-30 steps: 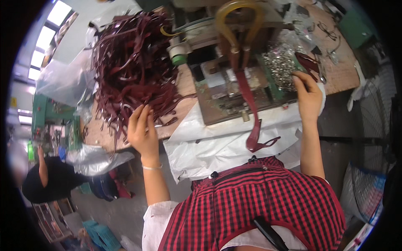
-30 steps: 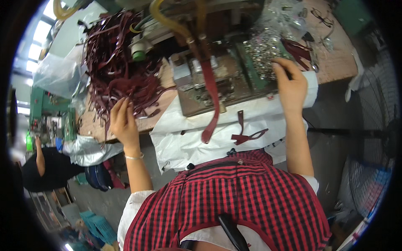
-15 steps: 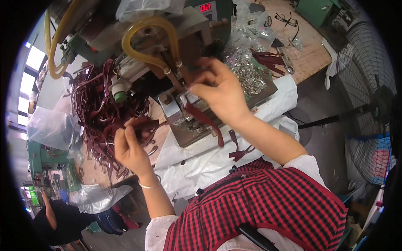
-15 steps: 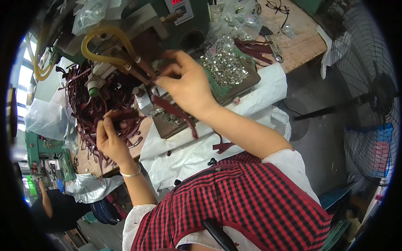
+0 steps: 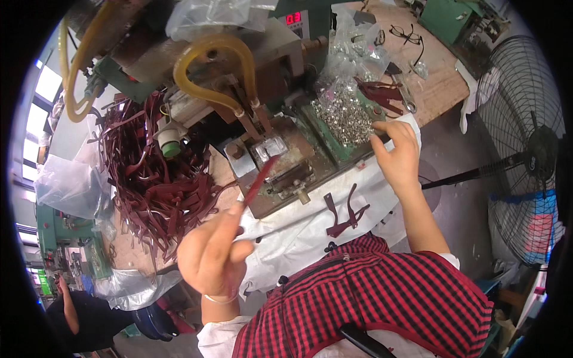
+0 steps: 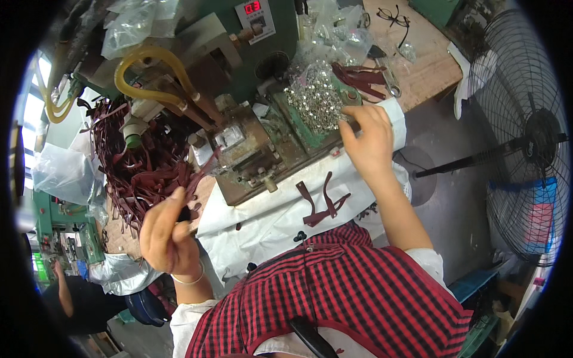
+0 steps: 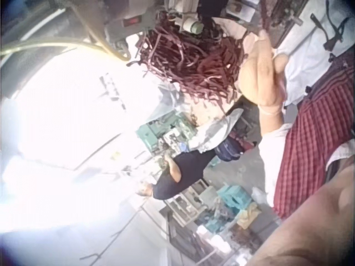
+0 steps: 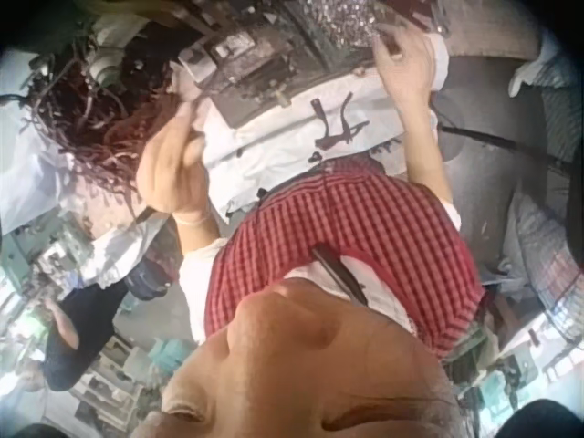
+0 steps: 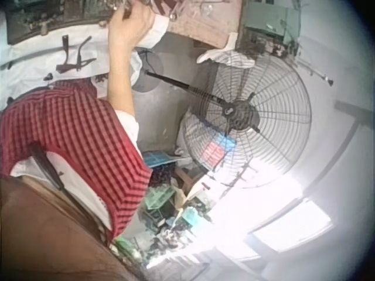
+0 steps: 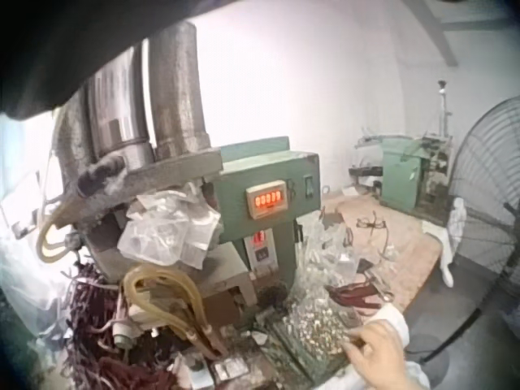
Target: The person repeatedly picks maroon leather straps and small metal hardware from piles on the table, inserts the hardware into the strap ends, and places the assembled units into a machine to press or secure them. The person continues this cycle throughout the clip.
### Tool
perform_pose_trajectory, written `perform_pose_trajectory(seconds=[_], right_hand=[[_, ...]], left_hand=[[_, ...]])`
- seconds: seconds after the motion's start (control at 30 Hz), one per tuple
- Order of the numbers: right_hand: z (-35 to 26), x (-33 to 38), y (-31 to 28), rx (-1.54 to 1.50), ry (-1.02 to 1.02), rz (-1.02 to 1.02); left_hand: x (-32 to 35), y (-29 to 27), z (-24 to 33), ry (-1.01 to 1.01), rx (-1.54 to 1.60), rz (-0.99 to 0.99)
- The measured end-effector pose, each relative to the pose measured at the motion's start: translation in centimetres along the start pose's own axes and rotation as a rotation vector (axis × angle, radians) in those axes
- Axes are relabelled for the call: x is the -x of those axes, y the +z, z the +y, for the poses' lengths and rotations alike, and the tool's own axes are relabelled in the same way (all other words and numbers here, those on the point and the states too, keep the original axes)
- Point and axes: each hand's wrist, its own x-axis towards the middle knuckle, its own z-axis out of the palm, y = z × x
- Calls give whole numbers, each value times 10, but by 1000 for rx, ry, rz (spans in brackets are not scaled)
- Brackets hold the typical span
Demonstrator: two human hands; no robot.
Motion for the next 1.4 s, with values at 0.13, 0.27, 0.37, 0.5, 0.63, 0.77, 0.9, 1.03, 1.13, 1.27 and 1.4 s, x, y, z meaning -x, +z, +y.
perform_pose_trajectory(seconds=[0.13,0.27,0.37,0.5,0.63,0.77,0.9,1.03,1.13,1.27,1.4], right_hand=[[7,20,12,95,-19,6],[-2,3,37,105,-59,74],[-17,-11,48,77,-68,88],[-20,-15,52,22,-49,158],[-14,-22,44,-45,-25,203],[-12,-29,47,-129,35,181],[-8,-37,49,-205,78,136],[-6,-50,40,-394,203,168],[-5,-57,37,-505,304,133],[6,-51,48,-310,191,168],[-15,-44,65,-13,-66,60]], left_hand=[[0,14,-3,25,-48,-2],[-3,25,14,112,38,-297],[11,29,30,115,943,-654],[10,42,44,-31,1350,-714],[1,38,17,184,346,-92],[-5,56,1,277,-79,38],[-12,78,-17,230,-42,48],[-9,74,-10,273,4,106],[-2,84,-16,302,20,131],[-4,87,-20,295,19,107],[-7,88,-20,309,42,120]])
